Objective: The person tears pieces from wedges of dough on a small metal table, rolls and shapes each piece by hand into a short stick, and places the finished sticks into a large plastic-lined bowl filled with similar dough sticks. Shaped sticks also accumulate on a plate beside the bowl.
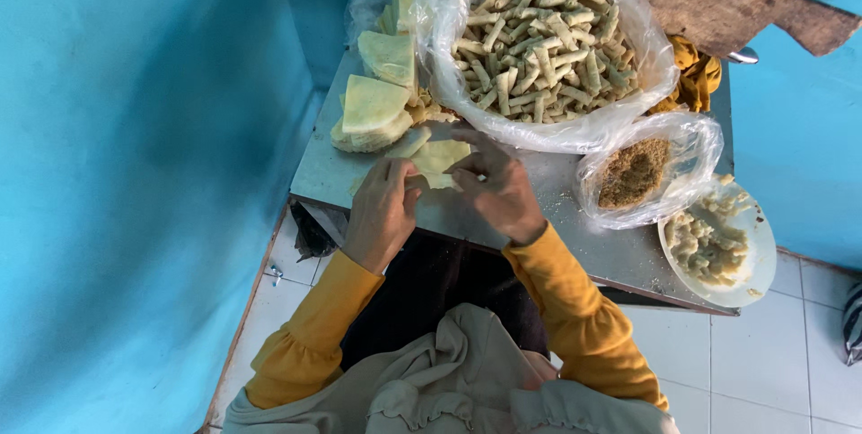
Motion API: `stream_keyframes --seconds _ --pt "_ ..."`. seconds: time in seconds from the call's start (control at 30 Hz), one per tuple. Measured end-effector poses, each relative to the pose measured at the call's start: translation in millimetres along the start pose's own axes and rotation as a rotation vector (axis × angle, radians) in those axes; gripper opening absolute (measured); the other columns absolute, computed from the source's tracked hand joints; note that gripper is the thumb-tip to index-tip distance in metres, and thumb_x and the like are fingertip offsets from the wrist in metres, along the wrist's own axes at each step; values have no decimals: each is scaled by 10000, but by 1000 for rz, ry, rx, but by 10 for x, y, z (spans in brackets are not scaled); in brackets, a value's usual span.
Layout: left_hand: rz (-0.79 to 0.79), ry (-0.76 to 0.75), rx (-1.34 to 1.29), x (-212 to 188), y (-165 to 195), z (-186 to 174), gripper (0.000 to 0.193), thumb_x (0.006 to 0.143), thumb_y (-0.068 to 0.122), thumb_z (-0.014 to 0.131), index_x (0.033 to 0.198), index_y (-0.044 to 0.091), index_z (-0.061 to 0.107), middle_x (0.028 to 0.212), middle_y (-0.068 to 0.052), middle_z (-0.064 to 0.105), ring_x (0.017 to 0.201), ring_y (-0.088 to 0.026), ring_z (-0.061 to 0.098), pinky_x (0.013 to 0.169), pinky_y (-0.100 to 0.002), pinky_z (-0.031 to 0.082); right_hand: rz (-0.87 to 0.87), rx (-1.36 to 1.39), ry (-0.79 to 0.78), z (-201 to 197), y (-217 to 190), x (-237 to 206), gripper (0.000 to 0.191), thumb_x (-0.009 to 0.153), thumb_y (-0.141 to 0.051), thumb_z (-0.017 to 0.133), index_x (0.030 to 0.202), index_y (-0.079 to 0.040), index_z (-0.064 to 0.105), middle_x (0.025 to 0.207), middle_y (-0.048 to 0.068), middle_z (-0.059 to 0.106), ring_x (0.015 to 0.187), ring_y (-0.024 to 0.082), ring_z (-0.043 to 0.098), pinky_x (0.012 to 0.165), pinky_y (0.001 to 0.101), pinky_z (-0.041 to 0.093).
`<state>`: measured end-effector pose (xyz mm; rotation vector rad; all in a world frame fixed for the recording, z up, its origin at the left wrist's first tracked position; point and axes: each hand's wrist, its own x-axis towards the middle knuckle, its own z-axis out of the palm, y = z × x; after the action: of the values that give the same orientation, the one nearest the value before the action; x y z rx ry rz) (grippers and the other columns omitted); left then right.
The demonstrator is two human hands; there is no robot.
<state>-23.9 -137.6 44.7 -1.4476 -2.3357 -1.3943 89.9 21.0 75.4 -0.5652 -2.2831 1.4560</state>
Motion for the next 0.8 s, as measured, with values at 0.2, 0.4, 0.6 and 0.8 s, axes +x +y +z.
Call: stream_keyframes --seconds 0.2,0.4,0.6,0.8 --pt "92 45 -59 -63 72 -54 308 876 -21 663 1165 44 582 1118 -171 631 1000 -409 642 821 -480 522 -287 2 -58 12 -11 -148 356 937 64 568 1277 -42 580 1178 164 692 928 185 753 668 302 659" --pt "41 73 -57 -51 -1 32 242 911 -42 609 1136 47 597 1092 -159 642 1011 -408 647 829 -479 523 -375 -467 495 -792 105 214 373 1022 3 718 1333 -34 516 1051 130 754 888 232 764 726 349 633" --pt "-2 124 -154 62 18 -26 182 945 -3 619 1120 44 604 1058 -163 654 985 -407 653 808 -471 538 -503 -760 523 -985 243 727 657 871 40 758 1383 36 346 910 146 687 840 331 701 713 428 586" --pt "41 254 -214 95 177 -107 204 1002 -1 590 1198 44 621 1074 -153 668 956 -346 682 813 -417 562 -559 -741 497 -1152 7 604 478 1109 -18 710 1395 26 330 933 171 682 846 282 714 739 396 619"
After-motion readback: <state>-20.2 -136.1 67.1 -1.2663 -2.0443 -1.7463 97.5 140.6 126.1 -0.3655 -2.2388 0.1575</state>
